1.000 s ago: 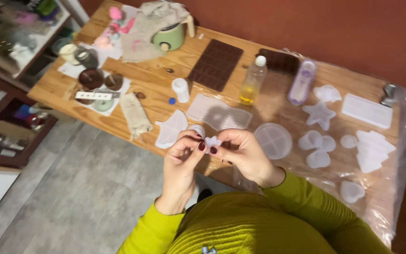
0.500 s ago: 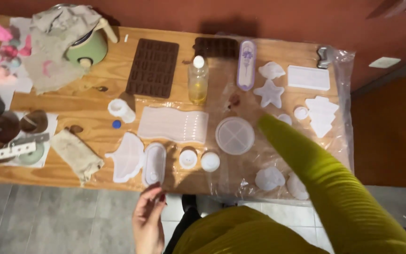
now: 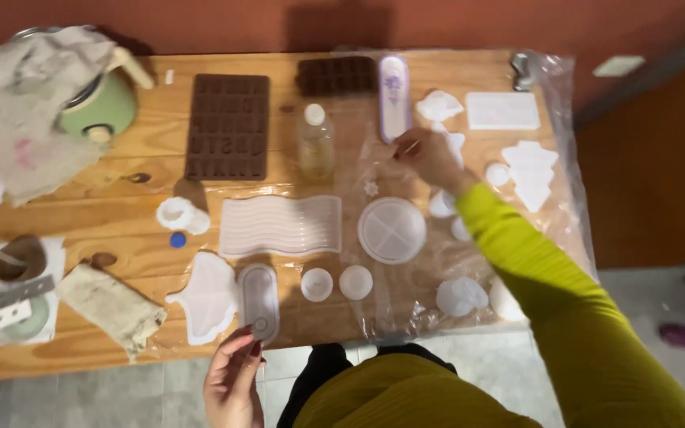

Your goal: Oiling various silicone molds to prepare them for casting.

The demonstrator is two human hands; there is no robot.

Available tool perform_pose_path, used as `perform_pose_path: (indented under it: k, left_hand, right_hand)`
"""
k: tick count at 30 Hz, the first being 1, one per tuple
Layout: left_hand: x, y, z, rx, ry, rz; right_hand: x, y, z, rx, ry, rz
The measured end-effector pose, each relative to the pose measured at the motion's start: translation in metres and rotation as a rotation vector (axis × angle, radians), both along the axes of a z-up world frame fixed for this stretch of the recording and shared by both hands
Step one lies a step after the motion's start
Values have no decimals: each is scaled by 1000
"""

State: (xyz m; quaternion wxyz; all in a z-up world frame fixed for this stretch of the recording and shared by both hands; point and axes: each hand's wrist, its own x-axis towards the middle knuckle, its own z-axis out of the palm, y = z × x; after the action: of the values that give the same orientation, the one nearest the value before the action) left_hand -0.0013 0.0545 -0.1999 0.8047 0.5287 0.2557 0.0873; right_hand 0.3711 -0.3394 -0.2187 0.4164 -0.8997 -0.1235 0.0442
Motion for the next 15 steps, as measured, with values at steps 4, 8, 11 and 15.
perform_pose_path:
  k: [4,8,11,15]
  left_hand:
    - [30,2,9,-48,14,-91]
    - [50,-9,12,-41,-32,-295]
    - [62,-27,20,-35,-66,-379]
    - [64,-52,18,-124,-22,-389]
  right_hand:
    - [-99,-58,141,175,-157,-114]
    - [-204,-102,185,150,-211,-302]
    - [-252,-130,168,237,-144,-412]
    - [-281,-163,123,387,-36,-451]
